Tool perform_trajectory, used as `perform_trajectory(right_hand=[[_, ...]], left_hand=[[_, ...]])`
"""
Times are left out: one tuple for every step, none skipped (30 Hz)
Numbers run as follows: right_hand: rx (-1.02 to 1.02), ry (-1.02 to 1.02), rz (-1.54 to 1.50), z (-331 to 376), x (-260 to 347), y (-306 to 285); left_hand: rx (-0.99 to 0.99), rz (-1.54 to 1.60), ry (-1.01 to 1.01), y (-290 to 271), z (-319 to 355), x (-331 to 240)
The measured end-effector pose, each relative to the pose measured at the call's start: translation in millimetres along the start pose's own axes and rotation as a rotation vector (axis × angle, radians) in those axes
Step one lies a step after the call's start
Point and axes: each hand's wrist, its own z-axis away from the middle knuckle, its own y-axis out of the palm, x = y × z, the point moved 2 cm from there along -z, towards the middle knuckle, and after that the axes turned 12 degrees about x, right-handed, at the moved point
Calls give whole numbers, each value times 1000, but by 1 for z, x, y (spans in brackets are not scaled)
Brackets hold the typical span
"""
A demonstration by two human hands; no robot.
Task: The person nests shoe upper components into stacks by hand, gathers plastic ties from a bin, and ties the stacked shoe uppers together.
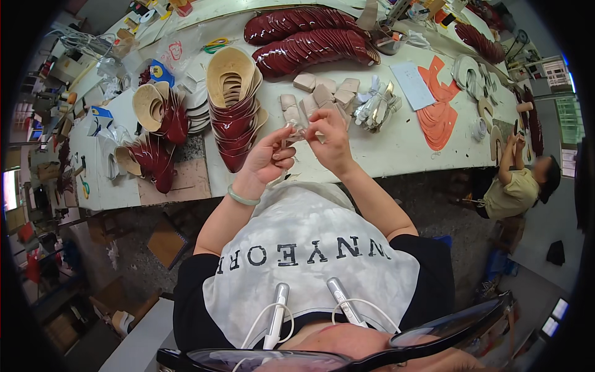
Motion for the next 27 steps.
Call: perform_trajectory(right_hand=[[16, -1, 31, 1, 0, 1], [30, -2, 62, 1, 1, 1], [31, -1, 63, 0, 1, -1], [112, -32, 62, -1, 0, -4], [194, -61, 61, -2, 1, -5], [194, -59, 62, -2, 0, -6], [250, -66, -15, -2, 0, -6], [305, -77, -92, -4, 0, -5], [305, -77, -92, -4, 2, -5], [299, -86, -12, -4, 7, -5], [293, -93, 68, -3, 10, -4], [293, -92, 67, -1, 5, -2], [305, -55, -7, 2, -4, 2], [318, -19, -81, 2, -8, 4], [320, -19, -82, 3, -10, 4], [318, 41, -129, 3, -12, 3], [315, 102, -175, 4, -14, 2], [316, 102, -175, 4, -14, 0], [370, 260, -408, 4, -15, -1], [418, 419, -641, 7, -17, -2], [417, 421, -641, 7, -22, -4], [505, 546, -738, 8, -30, -4], [596, 670, -834, 9, -34, -5], [596, 671, -832, 10, -35, -9], [587, 711, -952, 11, -34, -12], [576, 749, -1071, 12, -33, -14], [578, 748, -1070, 12, -34, -16]], left_hand=[[4, -6, 9, 0, -1, 1], [8, -14, 17, 2, -1, 1], [8, -14, 17, 5, 0, 1], [-3, -112, 47, 8, 1, 1], [-15, -209, 75, 11, 3, 1], [-15, -207, 73, 11, 3, 2], [-67, -314, 108, 10, 3, 2], [-119, -423, 144, 10, 3, 0], [-118, -423, 144, 11, 4, -1], [-127, -444, 144, 14, 5, -1], [-137, -465, 141, 15, 7, -1], [-139, -465, 140, 14, 7, -1], [-140, -509, 111, 11, 8, -1], [-142, -552, 85, 8, 8, -1], [-144, -550, 85, 6, 7, 0], [-194, -712, 148, 4, 6, 0], [-243, -873, 210, 3, 5, -1], [-243, -872, 210, 2, 4, -2], [-242, -935, 236, 1, 4, -4], [-239, -998, 260, 1, 4, -5], [-238, -998, 258, -1, 4, -5], [-230, -1069, 265, -3, 3, -4], [-222, -1139, 275, -5, 2, -5], [-221, -1138, 275, -8, 2, -6], [-221, -1203, 253, -11, 2, -7], [-223, -1268, 231, -13, 2, -8], [-223, -1267, 233, -14, 2, -8]])
